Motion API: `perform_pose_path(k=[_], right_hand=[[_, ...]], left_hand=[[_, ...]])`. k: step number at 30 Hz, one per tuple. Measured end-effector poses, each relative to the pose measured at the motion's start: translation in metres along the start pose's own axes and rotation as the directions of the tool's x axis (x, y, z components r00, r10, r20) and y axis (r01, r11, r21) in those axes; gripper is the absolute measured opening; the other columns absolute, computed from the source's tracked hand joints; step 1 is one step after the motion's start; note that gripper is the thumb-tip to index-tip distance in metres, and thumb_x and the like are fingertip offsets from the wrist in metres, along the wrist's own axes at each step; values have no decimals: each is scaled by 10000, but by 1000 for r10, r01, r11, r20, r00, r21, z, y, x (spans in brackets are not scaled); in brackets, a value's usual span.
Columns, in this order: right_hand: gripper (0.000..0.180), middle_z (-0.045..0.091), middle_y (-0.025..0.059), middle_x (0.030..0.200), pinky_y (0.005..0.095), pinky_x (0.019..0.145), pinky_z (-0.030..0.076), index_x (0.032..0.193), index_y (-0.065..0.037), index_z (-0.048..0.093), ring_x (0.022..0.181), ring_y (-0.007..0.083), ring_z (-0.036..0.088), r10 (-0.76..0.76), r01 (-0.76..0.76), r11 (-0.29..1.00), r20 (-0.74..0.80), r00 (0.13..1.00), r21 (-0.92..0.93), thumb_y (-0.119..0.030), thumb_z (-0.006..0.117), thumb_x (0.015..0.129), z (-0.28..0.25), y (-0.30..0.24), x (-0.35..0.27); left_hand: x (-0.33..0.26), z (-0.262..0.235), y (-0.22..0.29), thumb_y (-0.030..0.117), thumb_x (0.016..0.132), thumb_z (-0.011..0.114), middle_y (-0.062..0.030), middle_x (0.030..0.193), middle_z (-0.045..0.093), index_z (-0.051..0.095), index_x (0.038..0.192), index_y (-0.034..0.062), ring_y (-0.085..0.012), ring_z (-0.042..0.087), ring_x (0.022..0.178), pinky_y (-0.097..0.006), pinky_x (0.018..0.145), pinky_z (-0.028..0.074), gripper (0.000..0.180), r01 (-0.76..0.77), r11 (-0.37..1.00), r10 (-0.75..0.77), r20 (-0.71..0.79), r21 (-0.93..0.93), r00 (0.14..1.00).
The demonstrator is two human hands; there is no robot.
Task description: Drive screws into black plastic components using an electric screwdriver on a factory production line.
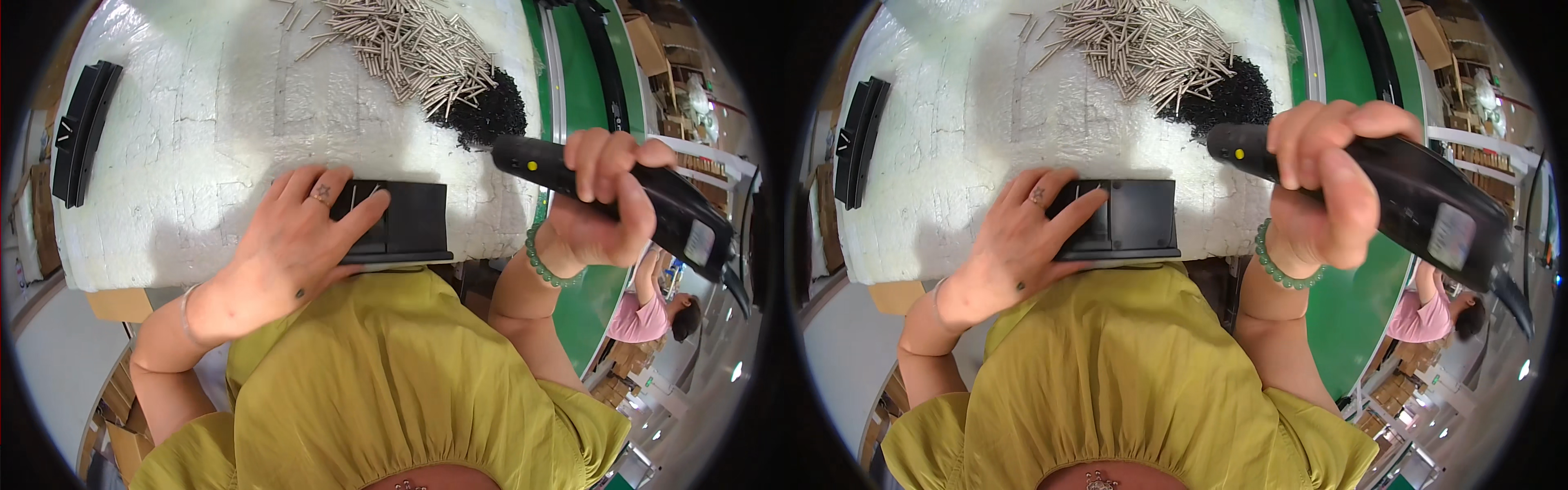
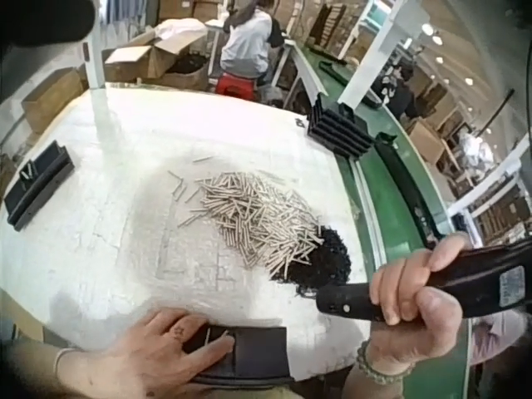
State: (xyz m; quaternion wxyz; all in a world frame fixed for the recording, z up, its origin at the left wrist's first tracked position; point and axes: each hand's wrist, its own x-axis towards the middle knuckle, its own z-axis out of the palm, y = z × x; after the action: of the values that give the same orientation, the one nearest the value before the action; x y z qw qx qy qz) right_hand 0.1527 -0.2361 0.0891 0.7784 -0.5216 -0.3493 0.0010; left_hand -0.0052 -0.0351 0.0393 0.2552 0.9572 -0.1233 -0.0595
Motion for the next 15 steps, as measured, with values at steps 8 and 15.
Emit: perform_pose_path(k=[8, 15], right_hand=[[279, 451, 61, 604, 302, 479, 367, 996, -17, 471, 458, 138, 385, 25, -20, 999, -95, 995, 48, -20, 494, 718, -10, 19, -13], [274, 455, 61, 607, 314, 495, 390, 987, -16, 463, 465, 142, 390, 49, -47, 999, -92, 995, 26, -24, 495, 715, -10, 22, -12]], left_hand=[[10, -54, -21, 249, 813, 655, -167, 844, 645, 612, 1129, 33, -343, 602, 895, -392, 798, 474, 385, 190, 933, -83, 331, -307, 940], [26, -28, -54, 142, 897, 545, -117, 875, 564, 623, 1099, 38, -281, 503, 790, -345, 732, 421, 240, 62, 949, -76, -30, -310, 997]])
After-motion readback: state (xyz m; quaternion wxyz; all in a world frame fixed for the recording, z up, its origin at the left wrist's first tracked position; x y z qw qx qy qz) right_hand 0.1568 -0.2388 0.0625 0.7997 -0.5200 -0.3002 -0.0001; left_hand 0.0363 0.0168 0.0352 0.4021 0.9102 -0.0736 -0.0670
